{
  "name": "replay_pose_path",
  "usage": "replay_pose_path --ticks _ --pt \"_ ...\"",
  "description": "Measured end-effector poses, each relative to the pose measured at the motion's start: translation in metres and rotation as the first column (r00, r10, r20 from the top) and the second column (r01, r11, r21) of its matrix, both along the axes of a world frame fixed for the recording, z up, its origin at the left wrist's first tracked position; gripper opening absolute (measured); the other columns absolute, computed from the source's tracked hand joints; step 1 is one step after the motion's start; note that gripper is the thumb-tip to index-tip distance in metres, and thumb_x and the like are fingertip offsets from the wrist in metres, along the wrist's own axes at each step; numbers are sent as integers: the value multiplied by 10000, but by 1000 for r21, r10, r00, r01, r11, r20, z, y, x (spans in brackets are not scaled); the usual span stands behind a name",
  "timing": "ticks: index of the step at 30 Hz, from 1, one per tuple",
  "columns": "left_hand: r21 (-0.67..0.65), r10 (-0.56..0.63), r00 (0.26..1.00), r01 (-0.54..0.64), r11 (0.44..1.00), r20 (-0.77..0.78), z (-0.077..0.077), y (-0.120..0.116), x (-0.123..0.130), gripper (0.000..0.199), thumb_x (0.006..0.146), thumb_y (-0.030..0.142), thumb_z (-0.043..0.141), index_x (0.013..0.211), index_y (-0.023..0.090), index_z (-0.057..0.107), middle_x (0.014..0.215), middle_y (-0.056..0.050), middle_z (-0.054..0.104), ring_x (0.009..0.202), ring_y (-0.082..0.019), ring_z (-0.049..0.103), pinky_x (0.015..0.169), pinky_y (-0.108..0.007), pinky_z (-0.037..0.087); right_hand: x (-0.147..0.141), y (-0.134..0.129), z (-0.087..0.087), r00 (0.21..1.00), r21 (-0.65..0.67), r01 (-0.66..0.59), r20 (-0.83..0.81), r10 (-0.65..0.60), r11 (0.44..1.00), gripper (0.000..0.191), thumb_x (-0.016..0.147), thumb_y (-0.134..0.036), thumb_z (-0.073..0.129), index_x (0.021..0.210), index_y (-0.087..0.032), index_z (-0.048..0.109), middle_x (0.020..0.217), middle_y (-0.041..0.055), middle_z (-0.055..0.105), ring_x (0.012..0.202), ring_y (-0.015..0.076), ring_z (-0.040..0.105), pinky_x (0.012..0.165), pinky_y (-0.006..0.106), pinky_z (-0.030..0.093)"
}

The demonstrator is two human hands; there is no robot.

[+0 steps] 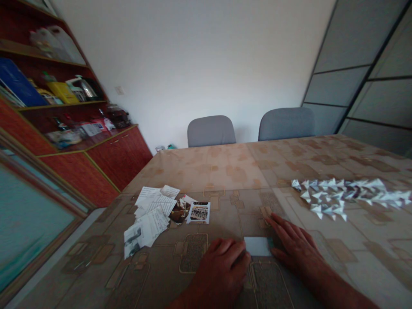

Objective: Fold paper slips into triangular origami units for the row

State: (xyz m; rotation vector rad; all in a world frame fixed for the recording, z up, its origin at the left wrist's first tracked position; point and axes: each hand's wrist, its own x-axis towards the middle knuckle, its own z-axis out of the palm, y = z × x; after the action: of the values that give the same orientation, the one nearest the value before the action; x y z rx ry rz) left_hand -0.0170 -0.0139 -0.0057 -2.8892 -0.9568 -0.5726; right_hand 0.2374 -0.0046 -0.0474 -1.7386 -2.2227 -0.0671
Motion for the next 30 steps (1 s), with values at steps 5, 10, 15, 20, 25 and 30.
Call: replay_pose_path --ticks 5,10,15,20,25,30 --pt "18 -2 1000 2 1000 12 -4 -1 0 215 918 291 540 1097 181 584 1141 -69 628 988 -218 562 853 -358 442 4 2 7 996 41 -86 -35 88 995 498 762 -209 550 1255 -267 585 1330 103 585 1171 300 561 908 493 456" --pt "84 -17 998 13 996 55 -13 0 3 206 956 218 448 1084 156 596 1103 -80 644 1000 -215 561 862 -356 442 -8 -3 39 974 61 -142 -167 150 988 228 875 -212 544 1053 -253 680 1143 80 666 1070 267 590 878 436 469" --pt "56 -71 997 71 996 9 -12 2 4 246 948 265 498 1150 140 564 1163 -69 631 1096 -199 524 973 -348 390 -18 -8 67 894 -10 -421 -177 413 907 241 967 -256 490 797 -240 660 834 1 670 798 192 599 719 326 461" --pt "-40 -66 997 65 997 -40 -2 3 4 277 929 292 529 1177 171 545 1139 -55 622 1050 -199 528 965 -352 389 -21 -11 69 833 -25 -548 -107 543 836 271 991 -333 454 829 -237 649 801 -15 646 796 181 581 723 310 444" --pt "-35 -63 994 61 998 -88 6 3 7 227 932 270 499 1134 190 564 1047 -71 613 974 -208 533 878 -353 421 -17 -9 63 811 -26 -585 -31 585 810 273 997 -333 439 859 -223 648 805 -10 636 796 182 572 728 319 452" --pt "-1 -60 993 60 998 -98 10 4 9 176 935 262 507 1083 197 576 1001 -45 611 944 -191 536 918 -376 393 -13 -6 71 782 71 -622 12 623 780 306 1006 -292 412 853 -251 674 784 -19 666 770 163 591 783 314 481"
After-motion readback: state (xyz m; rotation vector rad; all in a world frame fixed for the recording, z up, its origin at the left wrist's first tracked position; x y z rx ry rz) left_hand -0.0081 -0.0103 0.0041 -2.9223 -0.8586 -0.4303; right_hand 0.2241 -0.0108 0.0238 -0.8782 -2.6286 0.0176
